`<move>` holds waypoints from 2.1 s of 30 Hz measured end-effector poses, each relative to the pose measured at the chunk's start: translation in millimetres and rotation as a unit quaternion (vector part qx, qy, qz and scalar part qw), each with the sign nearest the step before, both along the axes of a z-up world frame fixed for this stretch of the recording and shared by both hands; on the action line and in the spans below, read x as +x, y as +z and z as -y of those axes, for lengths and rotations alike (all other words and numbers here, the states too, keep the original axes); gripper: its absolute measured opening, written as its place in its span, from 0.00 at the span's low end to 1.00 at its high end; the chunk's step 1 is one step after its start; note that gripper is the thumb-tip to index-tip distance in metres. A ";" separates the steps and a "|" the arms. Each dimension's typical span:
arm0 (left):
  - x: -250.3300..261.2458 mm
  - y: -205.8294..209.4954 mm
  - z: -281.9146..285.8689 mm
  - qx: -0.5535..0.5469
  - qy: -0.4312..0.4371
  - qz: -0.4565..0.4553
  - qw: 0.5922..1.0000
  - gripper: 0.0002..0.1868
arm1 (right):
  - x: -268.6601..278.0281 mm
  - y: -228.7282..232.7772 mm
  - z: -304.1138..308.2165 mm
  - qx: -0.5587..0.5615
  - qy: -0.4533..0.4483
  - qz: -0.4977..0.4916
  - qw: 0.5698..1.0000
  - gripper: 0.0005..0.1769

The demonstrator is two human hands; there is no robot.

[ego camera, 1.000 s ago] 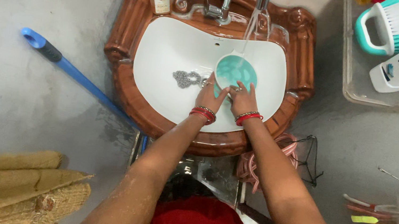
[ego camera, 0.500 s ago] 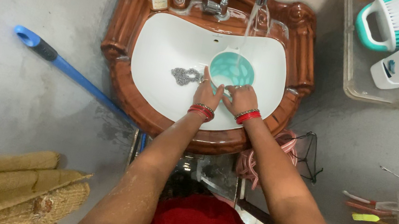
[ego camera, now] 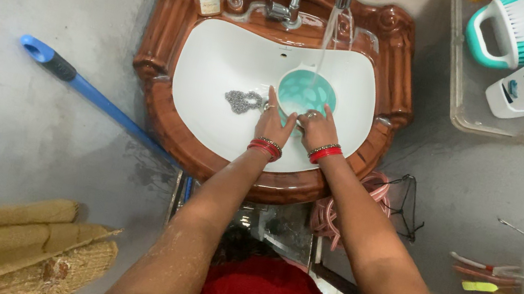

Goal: The person cleans a bathroom sink using a steel wool scrubber and a mug to rinse the basin. They repeatedly fill the mug with water from the tap, scrub the sink, and pour the water out. Finally, they use a squeegee to wipe the tiled floor.

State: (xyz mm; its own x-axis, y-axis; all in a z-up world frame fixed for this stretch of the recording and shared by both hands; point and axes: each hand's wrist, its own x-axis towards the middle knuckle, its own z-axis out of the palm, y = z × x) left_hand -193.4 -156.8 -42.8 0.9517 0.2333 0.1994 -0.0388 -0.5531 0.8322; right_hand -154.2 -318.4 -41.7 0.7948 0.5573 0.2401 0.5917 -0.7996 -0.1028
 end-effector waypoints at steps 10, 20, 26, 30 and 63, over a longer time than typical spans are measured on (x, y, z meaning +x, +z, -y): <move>4.0 -2.1 1.2 0.001 0.016 -0.030 0.999 0.53 | -14.0 27.4 -5.6 -0.018 -0.023 -0.080 0.996 0.12; 7.2 -9.8 -0.5 0.000 0.009 -0.042 0.999 0.52 | -21.5 45.5 -8.2 -0.032 -0.088 0.110 0.990 0.20; 7.9 -8.8 -2.2 -0.006 -0.004 -0.045 0.999 0.52 | -0.2 -1.0 3.9 -0.009 -0.084 -0.035 0.996 0.06; 7.7 -3.9 -2.4 -0.049 0.006 -0.023 0.999 0.49 | -14.8 28.6 -0.1 0.079 -0.034 0.051 0.995 0.07; 265.6 78.5 -107.3 0.450 -0.096 -0.101 0.882 0.38 | -40.7 217.8 -34.3 0.183 -0.104 0.109 0.971 0.20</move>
